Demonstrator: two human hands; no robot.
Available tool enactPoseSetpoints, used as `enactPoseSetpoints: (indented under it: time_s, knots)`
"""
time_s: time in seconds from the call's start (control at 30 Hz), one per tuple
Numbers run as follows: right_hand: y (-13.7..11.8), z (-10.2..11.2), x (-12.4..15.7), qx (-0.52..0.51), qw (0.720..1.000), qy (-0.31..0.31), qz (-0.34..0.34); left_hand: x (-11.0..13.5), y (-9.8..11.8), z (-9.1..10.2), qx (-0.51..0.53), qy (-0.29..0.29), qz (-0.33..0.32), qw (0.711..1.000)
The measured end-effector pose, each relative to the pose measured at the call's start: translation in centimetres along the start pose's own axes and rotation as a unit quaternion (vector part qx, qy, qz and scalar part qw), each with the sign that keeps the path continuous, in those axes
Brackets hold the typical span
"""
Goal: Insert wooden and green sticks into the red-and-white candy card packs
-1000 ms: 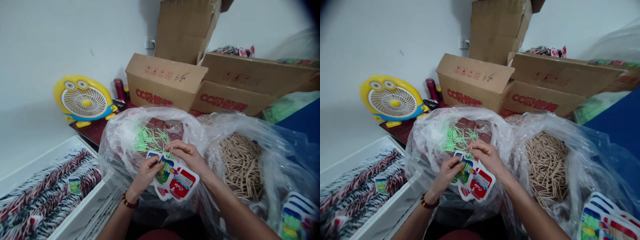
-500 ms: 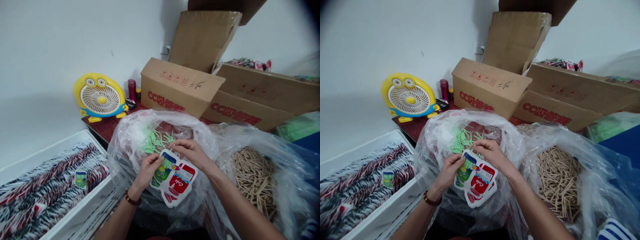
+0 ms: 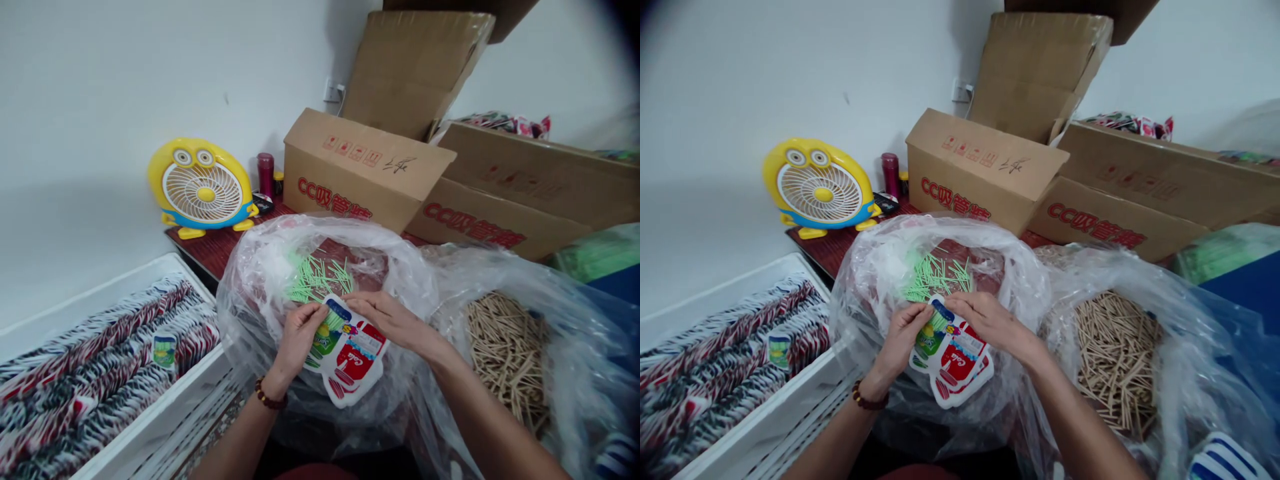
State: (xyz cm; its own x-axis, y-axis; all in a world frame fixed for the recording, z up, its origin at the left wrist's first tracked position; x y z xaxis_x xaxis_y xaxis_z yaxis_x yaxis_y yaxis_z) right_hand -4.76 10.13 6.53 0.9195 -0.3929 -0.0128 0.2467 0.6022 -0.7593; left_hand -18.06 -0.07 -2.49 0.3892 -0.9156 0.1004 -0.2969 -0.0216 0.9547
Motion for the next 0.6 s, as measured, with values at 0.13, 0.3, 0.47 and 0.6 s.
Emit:
enactPoseSetpoints:
  time_s: [0.13,0.3,0.47,0.6]
  knots:
    - [-0.2,-0.4,1.1,0.197,0.980,-0.007,-0.011,0.1,0.6,-0.7,-0.075,0.003,-0.045,0.996]
    - [1.6,0.5,2.8,0.129,0.990,0.015,-0.061,0.6,0.8,-1.6,0.007,-0.051,0.015,0.999]
    - [2.9,1.5,4.7,-0.049,0.994,0.059,-0.082,0.8,0.5,-2.7,0.070,-0.168,0.146,0.972]
    - [3.5,1.7,6.3,-0.151,0.981,0.077,-0.097,0.8,0.1,-3.9,0.073,-0.167,0.152,0.971]
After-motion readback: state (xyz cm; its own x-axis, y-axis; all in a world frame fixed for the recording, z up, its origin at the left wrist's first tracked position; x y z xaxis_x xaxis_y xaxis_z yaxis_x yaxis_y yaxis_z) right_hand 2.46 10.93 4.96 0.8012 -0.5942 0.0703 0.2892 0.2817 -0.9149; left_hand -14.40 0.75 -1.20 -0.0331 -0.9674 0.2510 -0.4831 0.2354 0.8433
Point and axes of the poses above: each hand's wrist, its own x-axis away from the middle knuckle, its own z-axis out of the back of the hand, y = z × x, the point moved 1 cm from there along -x, towards the middle knuckle, and after that the axes turned 3 degrees about z, right-handed, at the moved point
